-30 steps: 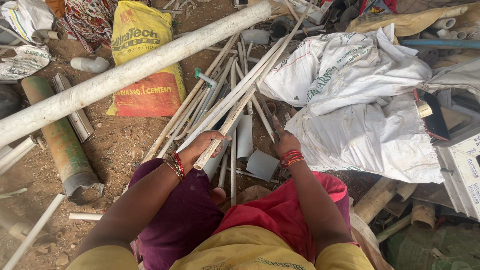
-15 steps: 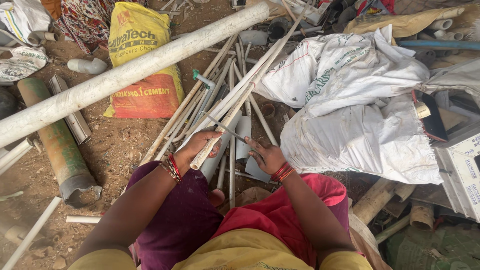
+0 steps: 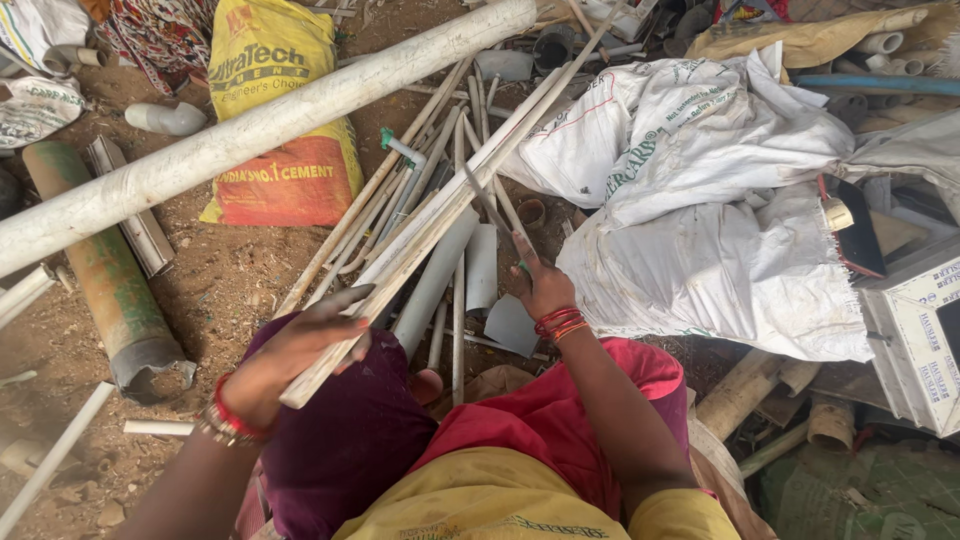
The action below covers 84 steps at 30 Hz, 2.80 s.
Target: The person uses a saw to cut multiple white plastic pipes while sitting on the ground in a recycling center, handling one pipe at a time.
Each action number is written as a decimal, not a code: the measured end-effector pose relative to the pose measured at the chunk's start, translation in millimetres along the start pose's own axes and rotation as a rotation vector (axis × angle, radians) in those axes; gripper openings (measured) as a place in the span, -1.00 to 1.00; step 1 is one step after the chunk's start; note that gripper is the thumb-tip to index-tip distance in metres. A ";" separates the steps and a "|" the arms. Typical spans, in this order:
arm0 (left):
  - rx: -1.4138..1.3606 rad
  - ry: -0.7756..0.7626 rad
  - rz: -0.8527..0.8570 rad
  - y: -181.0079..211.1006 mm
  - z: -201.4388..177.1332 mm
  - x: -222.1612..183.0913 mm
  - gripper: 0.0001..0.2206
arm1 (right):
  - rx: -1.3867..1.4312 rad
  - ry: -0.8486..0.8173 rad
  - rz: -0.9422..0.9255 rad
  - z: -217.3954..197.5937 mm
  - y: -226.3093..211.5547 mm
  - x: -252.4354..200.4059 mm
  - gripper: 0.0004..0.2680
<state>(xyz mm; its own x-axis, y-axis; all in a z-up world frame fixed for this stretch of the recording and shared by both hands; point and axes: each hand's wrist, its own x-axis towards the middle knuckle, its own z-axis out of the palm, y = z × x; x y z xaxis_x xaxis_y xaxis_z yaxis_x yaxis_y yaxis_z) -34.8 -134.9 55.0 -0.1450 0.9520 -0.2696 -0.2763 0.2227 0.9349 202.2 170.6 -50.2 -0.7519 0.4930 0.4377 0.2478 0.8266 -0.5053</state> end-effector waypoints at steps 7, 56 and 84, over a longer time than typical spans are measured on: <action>-0.400 0.033 0.424 -16.9 -11.6 -188.7 -0.21 | 0.023 -0.057 -0.267 4.1 -62.4 -2.9 -0.52; -0.336 0.623 1.603 20.9 32.6 -136.5 -0.55 | 0.861 -0.466 -0.126 30.1 -184.4 105.9 -0.72; 0.597 1.187 0.991 -69.1 57.9 -108.3 -0.54 | 0.386 -0.174 -0.367 43.6 -186.8 91.4 -0.62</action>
<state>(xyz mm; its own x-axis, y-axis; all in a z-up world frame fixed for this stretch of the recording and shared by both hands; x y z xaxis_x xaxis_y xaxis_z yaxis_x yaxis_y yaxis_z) 55.0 -241.2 33.0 -0.7054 0.1464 0.6935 0.6985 -0.0225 0.7152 60.5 49.4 51.8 -0.8445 0.1121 0.5237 -0.2664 0.7604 -0.5924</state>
